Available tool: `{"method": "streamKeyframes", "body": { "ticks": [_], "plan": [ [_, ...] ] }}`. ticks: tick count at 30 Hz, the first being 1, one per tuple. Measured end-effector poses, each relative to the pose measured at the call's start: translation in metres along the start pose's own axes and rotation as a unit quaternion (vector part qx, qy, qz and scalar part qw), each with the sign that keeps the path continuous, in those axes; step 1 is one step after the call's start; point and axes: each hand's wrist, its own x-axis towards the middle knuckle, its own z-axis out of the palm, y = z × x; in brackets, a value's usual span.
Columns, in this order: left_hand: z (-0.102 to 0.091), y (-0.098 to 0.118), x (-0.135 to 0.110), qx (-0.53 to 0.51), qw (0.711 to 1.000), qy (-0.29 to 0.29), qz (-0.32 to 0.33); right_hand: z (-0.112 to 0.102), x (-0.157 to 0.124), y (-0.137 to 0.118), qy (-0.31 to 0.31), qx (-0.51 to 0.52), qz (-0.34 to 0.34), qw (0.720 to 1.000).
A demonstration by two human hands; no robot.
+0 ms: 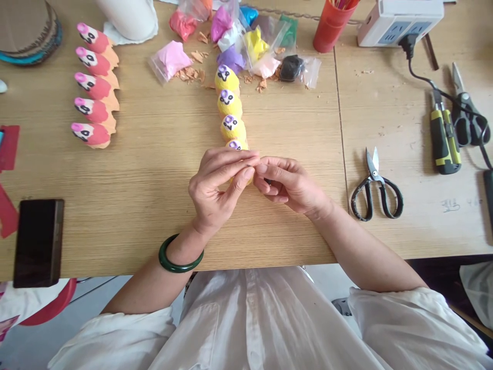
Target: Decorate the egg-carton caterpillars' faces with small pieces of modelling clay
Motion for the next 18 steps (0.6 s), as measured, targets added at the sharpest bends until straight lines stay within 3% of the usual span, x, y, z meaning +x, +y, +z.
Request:
{"method": "streamKeyframes", "body": {
  "ticks": [7, 18],
  "plan": [
    [0.0002, 0.0043, 0.0001, -0.012, 1.000, -0.023, -0.014, 0.0007, 0.0005, -0.0007, 0.008, -0.017, -0.029, 0.999],
    [0.0002, 0.0025, 0.0008, -0.021, 1.000, 0.016, -0.017, 0.0008, 0.0000, 0.0007, 0.019, -0.039, -0.030, 0.999]
  ]
}}
